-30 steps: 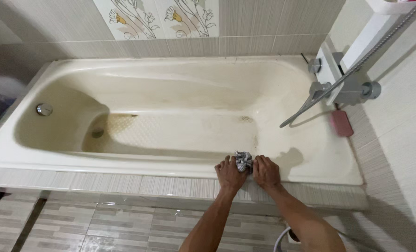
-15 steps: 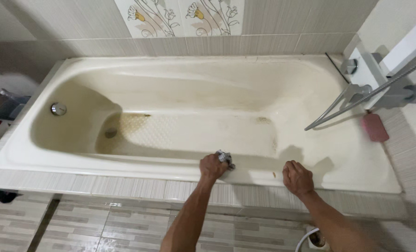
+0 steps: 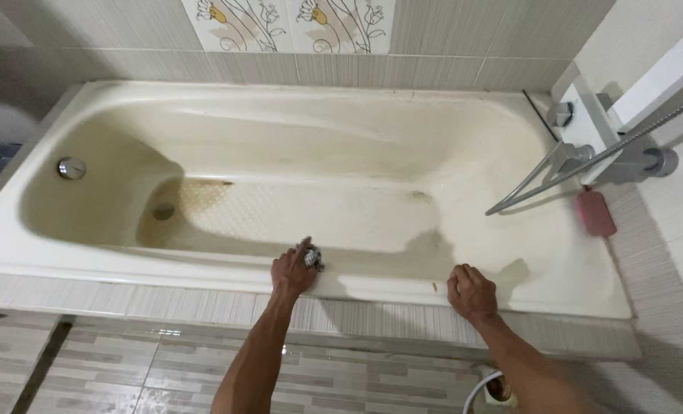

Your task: The person scrubs the rim and inner surfaces of a white bathtub using a patterned cloth. They repeatedly wipe along the top edge and inside the tub, focusing on removing visible stains.

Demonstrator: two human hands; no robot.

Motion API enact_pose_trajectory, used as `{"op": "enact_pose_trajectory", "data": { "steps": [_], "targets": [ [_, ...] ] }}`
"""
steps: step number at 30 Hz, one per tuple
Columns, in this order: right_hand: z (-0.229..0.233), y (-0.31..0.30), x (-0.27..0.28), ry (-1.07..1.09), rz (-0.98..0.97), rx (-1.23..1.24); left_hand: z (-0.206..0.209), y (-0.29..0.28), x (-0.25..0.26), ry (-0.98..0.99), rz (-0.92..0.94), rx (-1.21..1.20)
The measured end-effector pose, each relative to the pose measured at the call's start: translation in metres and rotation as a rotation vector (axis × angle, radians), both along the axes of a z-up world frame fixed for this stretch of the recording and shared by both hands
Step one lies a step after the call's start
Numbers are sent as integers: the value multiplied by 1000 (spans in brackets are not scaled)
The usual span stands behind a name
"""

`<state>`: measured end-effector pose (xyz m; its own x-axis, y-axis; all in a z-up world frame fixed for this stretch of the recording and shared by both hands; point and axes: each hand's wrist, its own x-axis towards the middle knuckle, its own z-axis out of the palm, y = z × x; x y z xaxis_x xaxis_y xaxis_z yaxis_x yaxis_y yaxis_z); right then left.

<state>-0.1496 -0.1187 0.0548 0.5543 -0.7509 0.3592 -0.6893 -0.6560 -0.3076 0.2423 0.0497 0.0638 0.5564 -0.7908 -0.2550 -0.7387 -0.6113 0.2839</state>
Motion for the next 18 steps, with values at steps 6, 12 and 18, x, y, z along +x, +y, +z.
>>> {"op": "enact_pose_trajectory", "data": {
  "steps": [6,12,18],
  "targets": [
    [5,2,1,23,-10,11,21,-49,-103,333,-126,45],
    [0,-1,-1,17,25,-12,-18,-72,-149,176,-212,-193],
    [2,1,-3,-7,7,5,-26,-7,-69,-44,-62,-315]
  ]
}}
